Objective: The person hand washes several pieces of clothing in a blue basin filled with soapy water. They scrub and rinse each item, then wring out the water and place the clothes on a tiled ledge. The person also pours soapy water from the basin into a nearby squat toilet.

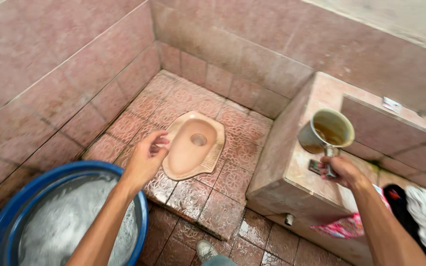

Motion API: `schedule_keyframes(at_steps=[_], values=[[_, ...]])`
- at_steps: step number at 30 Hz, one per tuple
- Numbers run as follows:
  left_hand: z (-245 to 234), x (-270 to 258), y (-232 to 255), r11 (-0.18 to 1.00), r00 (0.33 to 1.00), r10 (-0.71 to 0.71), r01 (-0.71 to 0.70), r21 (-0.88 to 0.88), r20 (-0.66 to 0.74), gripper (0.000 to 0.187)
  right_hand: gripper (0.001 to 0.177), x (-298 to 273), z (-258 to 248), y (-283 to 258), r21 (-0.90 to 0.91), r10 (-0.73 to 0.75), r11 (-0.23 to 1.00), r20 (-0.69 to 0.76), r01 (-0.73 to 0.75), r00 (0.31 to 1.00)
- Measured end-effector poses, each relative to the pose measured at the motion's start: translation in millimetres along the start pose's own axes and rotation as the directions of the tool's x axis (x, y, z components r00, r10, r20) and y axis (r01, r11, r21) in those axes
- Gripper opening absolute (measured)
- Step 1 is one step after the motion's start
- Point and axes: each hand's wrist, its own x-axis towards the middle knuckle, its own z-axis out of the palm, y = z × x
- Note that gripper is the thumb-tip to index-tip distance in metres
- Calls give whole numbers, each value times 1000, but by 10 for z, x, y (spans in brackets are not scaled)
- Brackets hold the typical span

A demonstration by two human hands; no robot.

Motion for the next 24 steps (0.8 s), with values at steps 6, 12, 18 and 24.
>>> schedule_keyframes(at_steps=[6, 12, 18, 24], values=[[-528, -911, -910, 961, 938, -276, 271, -51, -209, 42, 23, -296, 1130, -450, -271, -470, 852, -17, 448, 883], [-953, -2191, -1712, 782, 671, -623, 556, -283, -402, 41, 26, -894, 2993, -750, -200, -358, 835, 510, 512, 782], [-990, -3323, -2312, 694, 461, -705, 602, -394, -538, 45, 41, -1252, 4837, 201, -473, -280, 322, 780, 820, 560], [-962, -3997, -2673, 606, 294, -733, 693, -391, -613, 47, 50, -1338, 5967, 1389, -319, -318, 42, 894, 947, 315]])
